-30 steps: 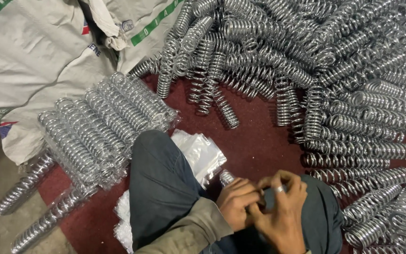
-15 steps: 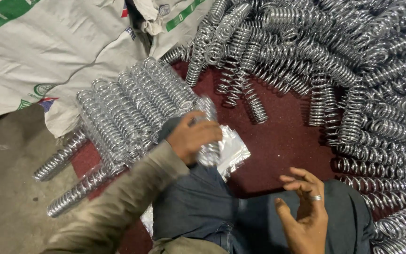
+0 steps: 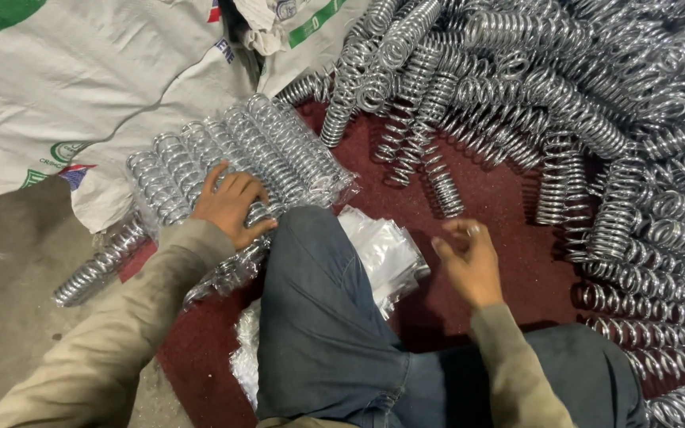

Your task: The person puts silver-colored metal springs into plastic bags by hand while sitting on the floor.

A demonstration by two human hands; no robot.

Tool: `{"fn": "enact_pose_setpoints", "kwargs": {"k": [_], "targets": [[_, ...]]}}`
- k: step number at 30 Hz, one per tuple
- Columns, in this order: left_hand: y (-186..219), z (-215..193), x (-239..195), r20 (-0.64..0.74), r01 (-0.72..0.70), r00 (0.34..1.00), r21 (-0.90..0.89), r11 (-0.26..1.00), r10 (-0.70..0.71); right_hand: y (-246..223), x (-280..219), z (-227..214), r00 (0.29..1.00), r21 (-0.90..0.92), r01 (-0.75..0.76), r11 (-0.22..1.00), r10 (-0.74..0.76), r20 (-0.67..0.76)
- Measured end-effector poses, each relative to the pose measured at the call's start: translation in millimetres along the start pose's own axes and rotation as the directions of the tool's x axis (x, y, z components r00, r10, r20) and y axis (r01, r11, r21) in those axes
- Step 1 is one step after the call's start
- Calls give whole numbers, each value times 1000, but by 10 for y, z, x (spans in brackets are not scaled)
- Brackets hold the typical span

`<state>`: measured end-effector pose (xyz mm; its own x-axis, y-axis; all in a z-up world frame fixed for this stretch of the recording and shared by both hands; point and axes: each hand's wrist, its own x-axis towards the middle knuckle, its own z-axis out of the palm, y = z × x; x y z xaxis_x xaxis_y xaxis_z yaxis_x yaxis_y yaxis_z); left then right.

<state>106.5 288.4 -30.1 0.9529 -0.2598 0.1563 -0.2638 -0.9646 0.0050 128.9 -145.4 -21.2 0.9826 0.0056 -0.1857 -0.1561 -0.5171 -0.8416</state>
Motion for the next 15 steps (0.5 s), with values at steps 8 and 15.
{"fn": "enact_pose_setpoints", "kwargs": {"k": [8, 15], "targets": [[-19, 130, 24, -36, -5, 999, 24, 1000, 6, 492, 1181, 643, 965, -728, 164, 666, -261, -21], [1176, 133, 198, -223, -141, 973, -347, 927, 65, 633, 244, 55, 995, -571, -50, 820, -11, -103]]}}
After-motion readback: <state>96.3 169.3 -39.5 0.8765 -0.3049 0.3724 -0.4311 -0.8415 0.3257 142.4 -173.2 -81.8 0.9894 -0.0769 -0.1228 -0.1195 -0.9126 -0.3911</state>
